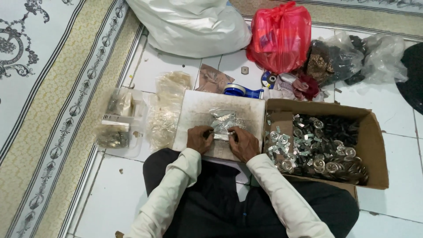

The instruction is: The person sits on the floor and sorts small metal fasteners from a cardboard box onto a white board. They pick up items by hand, place them in rows, and occasionally adjust the arrangement.

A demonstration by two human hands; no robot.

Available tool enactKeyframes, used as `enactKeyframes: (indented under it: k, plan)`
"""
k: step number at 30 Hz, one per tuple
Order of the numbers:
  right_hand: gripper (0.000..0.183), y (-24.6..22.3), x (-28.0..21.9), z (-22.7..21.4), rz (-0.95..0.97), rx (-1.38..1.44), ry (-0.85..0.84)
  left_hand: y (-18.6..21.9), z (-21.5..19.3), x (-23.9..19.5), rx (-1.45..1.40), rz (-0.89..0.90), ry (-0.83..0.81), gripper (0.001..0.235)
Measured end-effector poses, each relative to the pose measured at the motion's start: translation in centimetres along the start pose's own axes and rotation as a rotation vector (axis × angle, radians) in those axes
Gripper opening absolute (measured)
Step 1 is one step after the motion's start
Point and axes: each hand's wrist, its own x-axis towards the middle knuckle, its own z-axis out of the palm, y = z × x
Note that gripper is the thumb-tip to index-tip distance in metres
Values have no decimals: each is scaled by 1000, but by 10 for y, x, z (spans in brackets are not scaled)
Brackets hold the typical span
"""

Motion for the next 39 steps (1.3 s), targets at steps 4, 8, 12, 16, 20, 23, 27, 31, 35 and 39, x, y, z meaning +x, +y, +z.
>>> enactKeyframes:
  k: [4,8,12,16,20,23,27,31,35,39]
  plan:
    - [17,-4,0,-3,-8,10,16,6,3,-2,47,-14,52,24]
    - [14,-4,1,-10,-107,-34,-4,21,-14,-4,192,147,-17,16]
    - [19,-8,2,-16,-254,-59,-7,-2,-2,-9,315,254,-207,27]
    - [19,5,4,-7,-279,-72,-22,-7,0,-3,332,283,-258,22]
    - [17,-1,7,-13,-216,-73,-52,-22,13,3,392,303,-320,41]
    - [18,-6,10,-19,-75,11,-57,-41,32,5,351,203,-297,50]
    - [17,-3,19,-11,109,99,-45,-47,46,17,341,137,-101,19]
    - [18,-2,24,-3,181,92,-12,-52,60,22,384,206,31,20]
    - [17,-10,25,-11,202,144,5,-35,53,19,483,262,150,15]
    - [14,-20,26,-17,214,137,9,1,22,17,538,411,244,28]
